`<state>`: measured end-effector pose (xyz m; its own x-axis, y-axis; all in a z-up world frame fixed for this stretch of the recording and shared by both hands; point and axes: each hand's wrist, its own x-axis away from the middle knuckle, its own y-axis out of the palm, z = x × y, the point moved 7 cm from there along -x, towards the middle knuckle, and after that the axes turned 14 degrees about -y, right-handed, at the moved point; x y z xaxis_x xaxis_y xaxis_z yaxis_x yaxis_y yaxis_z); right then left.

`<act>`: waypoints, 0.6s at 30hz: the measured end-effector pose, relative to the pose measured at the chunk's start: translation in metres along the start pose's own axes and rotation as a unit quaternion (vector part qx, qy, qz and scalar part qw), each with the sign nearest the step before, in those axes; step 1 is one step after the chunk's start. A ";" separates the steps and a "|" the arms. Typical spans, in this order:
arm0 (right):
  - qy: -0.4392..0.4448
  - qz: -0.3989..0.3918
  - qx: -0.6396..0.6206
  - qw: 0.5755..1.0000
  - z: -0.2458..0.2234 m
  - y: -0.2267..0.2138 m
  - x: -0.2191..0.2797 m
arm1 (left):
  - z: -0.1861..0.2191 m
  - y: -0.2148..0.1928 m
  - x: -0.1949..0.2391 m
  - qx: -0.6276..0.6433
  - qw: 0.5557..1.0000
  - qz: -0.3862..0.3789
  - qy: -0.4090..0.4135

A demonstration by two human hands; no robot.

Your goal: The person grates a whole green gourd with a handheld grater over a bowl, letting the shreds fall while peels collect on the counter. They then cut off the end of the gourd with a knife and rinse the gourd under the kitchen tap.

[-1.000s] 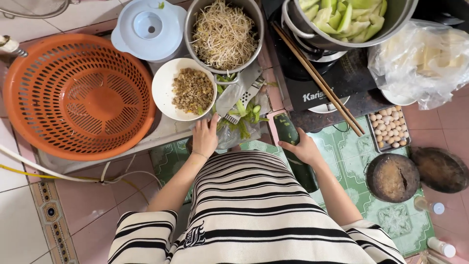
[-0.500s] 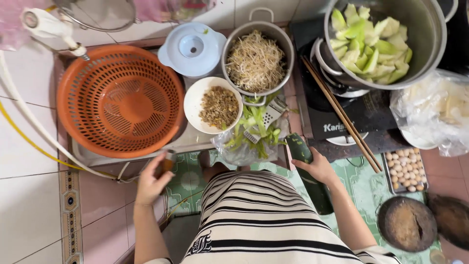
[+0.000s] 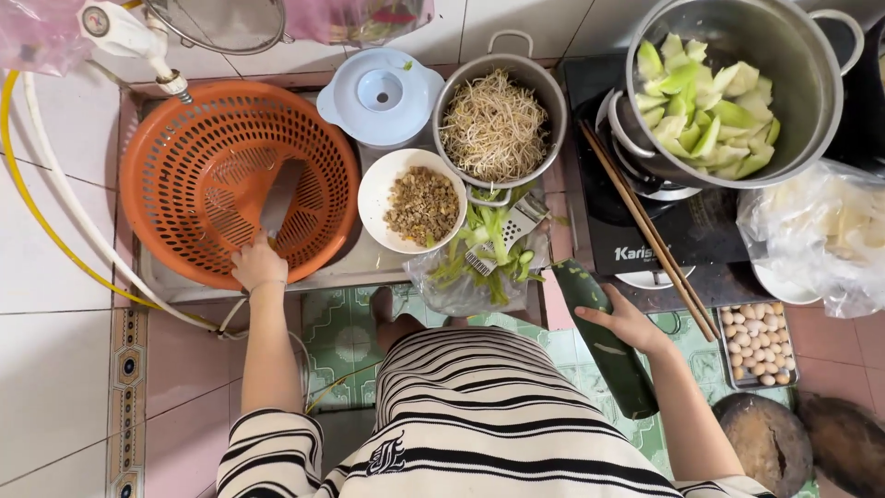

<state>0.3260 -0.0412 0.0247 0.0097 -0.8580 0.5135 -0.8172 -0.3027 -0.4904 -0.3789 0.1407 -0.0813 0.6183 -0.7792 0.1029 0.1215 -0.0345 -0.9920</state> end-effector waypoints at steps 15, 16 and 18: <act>0.054 0.088 -0.049 0.993 0.018 0.009 0.062 | 0.306 -0.033 0.310 0.255 0.822 -0.125 0.493; 0.059 0.092 -0.045 0.993 0.020 0.009 0.067 | 0.314 -0.019 0.322 0.200 0.837 -0.119 0.496; 0.070 0.102 -0.041 0.992 0.032 0.011 0.073 | 0.318 -0.031 0.332 0.196 0.838 -0.070 0.505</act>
<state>0.3367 -0.1202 0.0343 -0.2350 -0.8303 0.5054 -0.8383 -0.0900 -0.5378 0.0700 0.0823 0.0067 -0.3718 -0.9234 -0.0949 0.5063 -0.1160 -0.8545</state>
